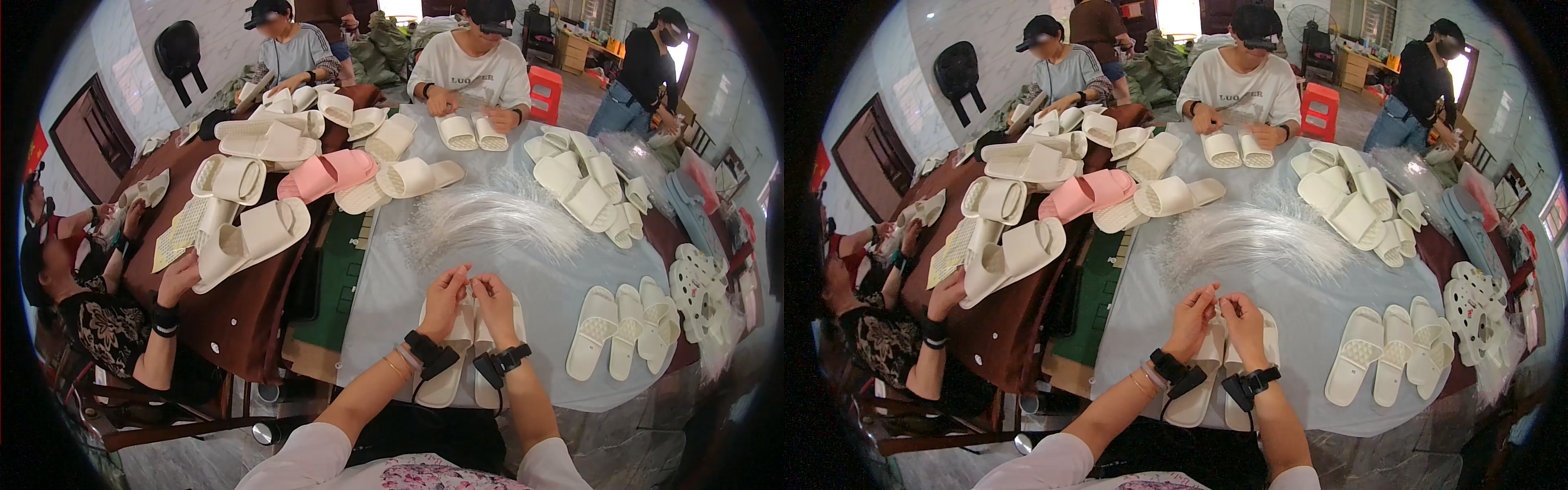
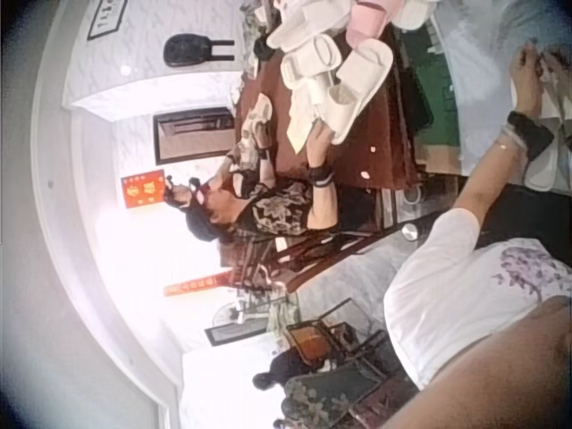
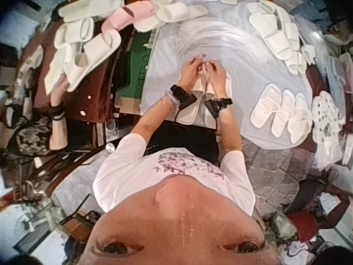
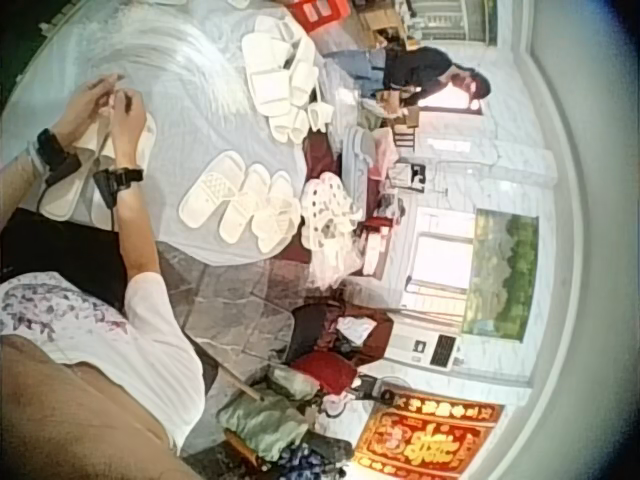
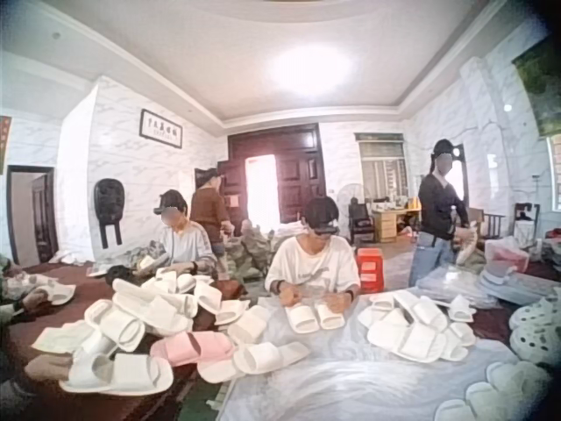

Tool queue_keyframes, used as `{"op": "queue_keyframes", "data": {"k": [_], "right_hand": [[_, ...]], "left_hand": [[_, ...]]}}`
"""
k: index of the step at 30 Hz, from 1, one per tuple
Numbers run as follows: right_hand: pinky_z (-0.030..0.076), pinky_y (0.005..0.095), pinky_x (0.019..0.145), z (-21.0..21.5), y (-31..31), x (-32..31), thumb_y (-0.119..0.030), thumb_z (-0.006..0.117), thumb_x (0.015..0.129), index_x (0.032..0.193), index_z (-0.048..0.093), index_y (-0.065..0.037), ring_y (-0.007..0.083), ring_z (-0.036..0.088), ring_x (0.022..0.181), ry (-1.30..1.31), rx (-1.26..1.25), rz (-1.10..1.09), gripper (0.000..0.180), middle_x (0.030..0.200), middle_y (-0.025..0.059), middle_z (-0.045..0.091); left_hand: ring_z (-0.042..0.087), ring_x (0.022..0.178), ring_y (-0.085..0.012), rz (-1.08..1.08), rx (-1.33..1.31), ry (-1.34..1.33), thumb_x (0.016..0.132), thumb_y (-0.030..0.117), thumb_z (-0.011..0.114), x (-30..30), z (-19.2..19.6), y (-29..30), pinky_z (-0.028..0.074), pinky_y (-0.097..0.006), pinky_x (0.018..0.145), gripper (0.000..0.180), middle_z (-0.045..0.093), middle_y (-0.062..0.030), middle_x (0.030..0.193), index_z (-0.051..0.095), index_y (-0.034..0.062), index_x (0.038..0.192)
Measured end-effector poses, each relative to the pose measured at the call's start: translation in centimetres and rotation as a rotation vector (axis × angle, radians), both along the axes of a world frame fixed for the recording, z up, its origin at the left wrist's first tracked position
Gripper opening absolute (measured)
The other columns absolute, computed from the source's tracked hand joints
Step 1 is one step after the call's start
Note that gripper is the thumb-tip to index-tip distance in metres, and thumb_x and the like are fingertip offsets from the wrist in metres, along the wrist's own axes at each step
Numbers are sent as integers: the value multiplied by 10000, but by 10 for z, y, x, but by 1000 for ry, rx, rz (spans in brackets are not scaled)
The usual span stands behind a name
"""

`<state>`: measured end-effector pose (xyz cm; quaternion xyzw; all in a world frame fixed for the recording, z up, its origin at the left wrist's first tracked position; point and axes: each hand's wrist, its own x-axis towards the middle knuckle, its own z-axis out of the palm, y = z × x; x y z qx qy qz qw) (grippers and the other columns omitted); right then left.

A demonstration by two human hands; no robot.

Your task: Assembling and inspecting white slippers at a production table.

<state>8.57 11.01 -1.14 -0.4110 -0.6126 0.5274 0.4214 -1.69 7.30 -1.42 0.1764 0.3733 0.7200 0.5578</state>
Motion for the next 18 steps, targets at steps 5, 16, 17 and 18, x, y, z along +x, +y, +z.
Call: {"op": "queue_keyframes", "data": {"k": [5,16,17,18], "right_hand": [[421,219,616,-1,0,0,-130,545,844,891,565,6,80,521,667,15,-5,-6,145,754,30,592],[408,200,620,-4,2,2,-134,547,849,890,564,-4,64,504,668,23,-15,-4,137,745,-1,555],[408,200,620,-4,2,2,-134,547,849,890,564,-4,64,504,668,20,-14,-5,137,745,-1,555],[407,200,620,-3,2,1,-133,547,850,890,564,-5,64,501,669,17,-15,0,136,746,-2,555]], "left_hand": [[371,594,-28,-39,17,79,864,221,566,0,0,1,311,-161,536,307,496,42,713,571,-8,1068],[363,587,-29,52,11,52,844,171,593,3,-3,3,311,-168,524,160,519,40,746,575,40,934],[363,587,-29,51,11,50,844,171,593,3,-3,3,311,-168,524,160,519,40,746,575,40,934],[366,590,-29,43,17,49,843,179,595,2,-4,3,313,-168,526,168,518,43,743,578,38,933]]}}
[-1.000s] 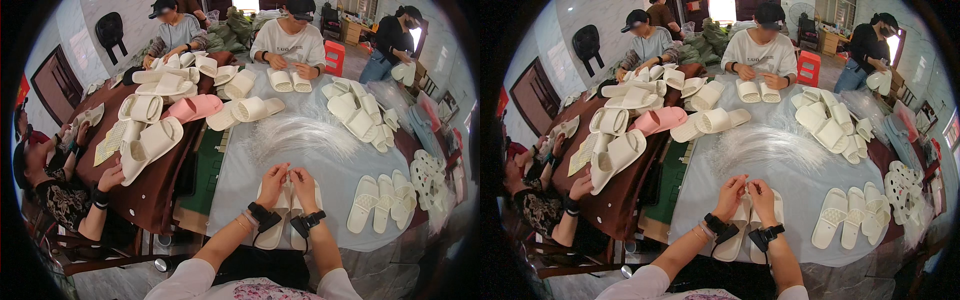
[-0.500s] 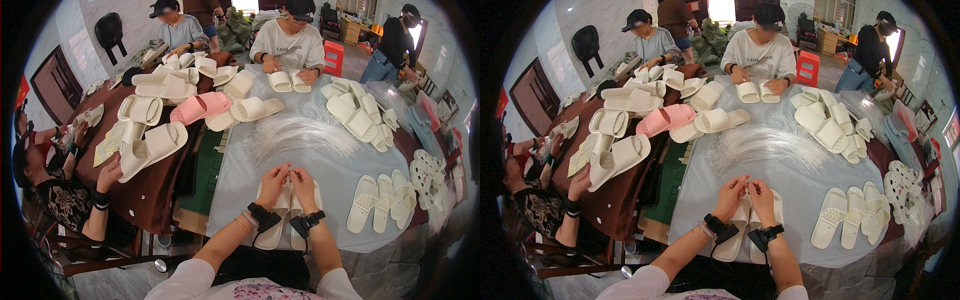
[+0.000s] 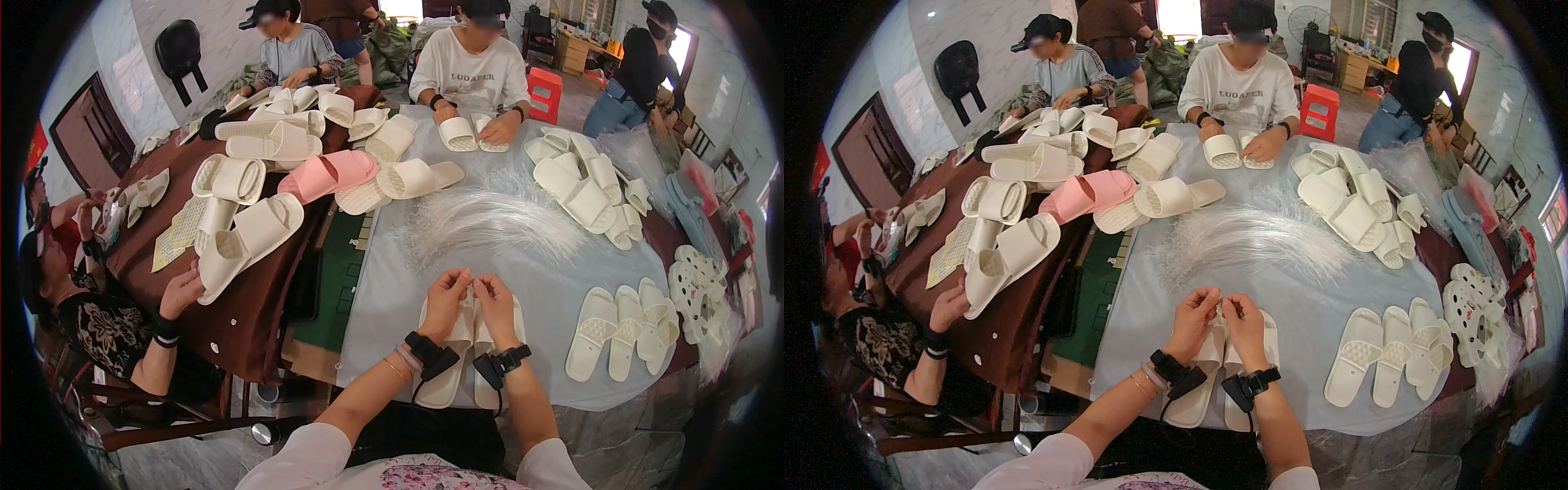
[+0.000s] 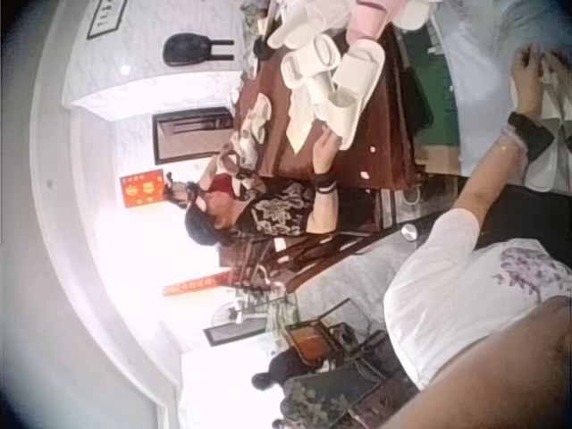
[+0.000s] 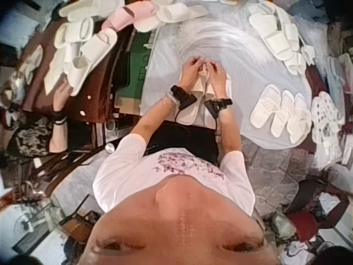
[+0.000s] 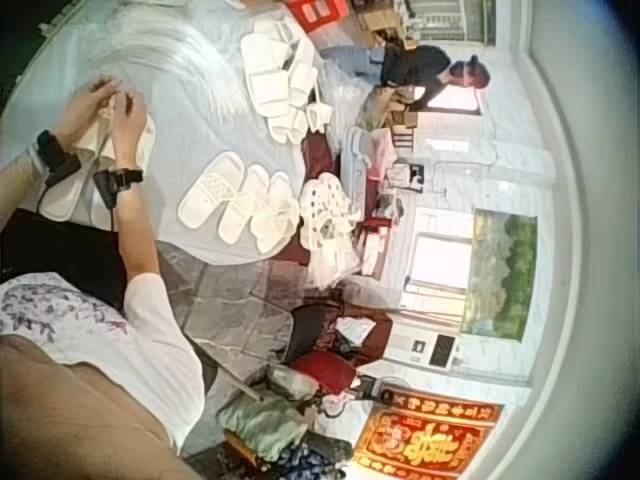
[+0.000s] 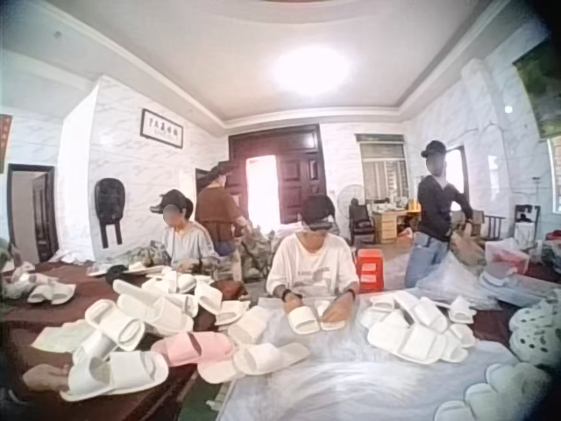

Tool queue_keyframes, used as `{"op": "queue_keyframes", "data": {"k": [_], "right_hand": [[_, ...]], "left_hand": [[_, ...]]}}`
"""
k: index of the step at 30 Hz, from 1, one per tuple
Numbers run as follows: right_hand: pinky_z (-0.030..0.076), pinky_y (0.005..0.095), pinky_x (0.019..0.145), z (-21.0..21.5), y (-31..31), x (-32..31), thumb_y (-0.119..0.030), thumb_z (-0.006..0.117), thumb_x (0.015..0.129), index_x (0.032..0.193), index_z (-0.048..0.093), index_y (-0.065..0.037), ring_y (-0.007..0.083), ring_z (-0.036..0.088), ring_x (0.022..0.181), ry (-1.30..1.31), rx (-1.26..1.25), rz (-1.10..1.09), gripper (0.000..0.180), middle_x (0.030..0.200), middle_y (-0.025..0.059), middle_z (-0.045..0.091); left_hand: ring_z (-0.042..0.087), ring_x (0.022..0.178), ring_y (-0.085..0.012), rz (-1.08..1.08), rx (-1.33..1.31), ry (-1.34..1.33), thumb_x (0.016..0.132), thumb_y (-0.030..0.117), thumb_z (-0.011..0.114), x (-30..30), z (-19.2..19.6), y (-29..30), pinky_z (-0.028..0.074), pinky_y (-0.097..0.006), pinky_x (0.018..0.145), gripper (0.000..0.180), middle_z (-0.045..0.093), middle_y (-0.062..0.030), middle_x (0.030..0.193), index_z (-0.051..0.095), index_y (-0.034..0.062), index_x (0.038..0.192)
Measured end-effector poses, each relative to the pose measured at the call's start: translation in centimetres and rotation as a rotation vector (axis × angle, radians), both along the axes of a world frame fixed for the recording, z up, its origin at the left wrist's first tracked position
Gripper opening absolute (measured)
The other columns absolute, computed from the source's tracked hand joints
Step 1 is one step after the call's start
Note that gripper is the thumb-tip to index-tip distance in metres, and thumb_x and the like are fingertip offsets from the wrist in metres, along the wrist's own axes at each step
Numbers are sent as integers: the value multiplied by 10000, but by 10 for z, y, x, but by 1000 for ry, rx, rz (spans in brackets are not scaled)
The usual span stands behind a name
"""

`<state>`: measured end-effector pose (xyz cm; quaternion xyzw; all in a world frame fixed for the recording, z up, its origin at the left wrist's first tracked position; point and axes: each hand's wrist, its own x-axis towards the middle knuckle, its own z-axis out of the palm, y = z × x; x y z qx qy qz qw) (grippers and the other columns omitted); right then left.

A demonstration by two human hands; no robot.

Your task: Assembling and inspecting white slippers at a production table.

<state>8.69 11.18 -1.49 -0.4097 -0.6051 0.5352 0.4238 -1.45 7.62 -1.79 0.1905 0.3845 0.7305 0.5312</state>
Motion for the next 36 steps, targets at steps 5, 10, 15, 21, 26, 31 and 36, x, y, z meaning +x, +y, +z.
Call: {"op": "queue_keyframes", "data": {"k": [5,10,15,21,26,31,36], "right_hand": [[404,201,624,-1,0,2,-128,541,853,893,563,-9,62,493,678,-12,4,-7,128,753,-4,554],[405,216,602,-1,-1,1,-139,527,864,884,555,5,76,485,657,17,20,-9,148,734,11,557],[409,222,615,-2,0,2,-135,524,864,888,553,2,85,491,668,-2,39,-20,143,750,20,567],[412,222,630,-5,1,1,-136,522,866,892,554,-3,86,495,688,26,48,-26,139,762,21,568],[378,191,604,6,-3,1,-125,506,876,892,554,-20,52,459,678,43,-5,-21,116,752,-22,535],[360,183,574,5,-3,-1,-131,516,868,896,565,-29,42,456,671,79,-19,-6,117,748,-28,535],[377,193,603,0,-1,0,-130,532,858,884,564,-14,54,467,683,116,-36,-1,123,754,-14,540]], "left_hand": [[376,603,-26,-29,-29,87,840,208,601,0,-2,0,319,-166,538,196,516,48,733,589,30,922],[389,609,-31,-41,-18,139,842,233,596,-1,-2,0,331,-170,545,229,520,46,727,592,19,924],[405,611,-35,-34,-52,250,844,230,590,1,3,0,344,-178,549,234,536,35,725,599,6,910],[428,630,-40,-32,-76,303,842,217,588,1,4,0,364,-189,562,231,557,19,744,606,-5,904],[394,593,-33,-38,-72,314,842,193,586,2,10,-2,319,-178,520,186,517,37,690,611,14,887],[387,582,-37,-43,-41,224,840,178,585,2,7,-1,315,-178,513,164,520,31,695,602,20,882],[405,568,-36,47,-77,111,839,172,586,4,13,-3,313,-169,501,123,490,48,671,574,50,856]]}}
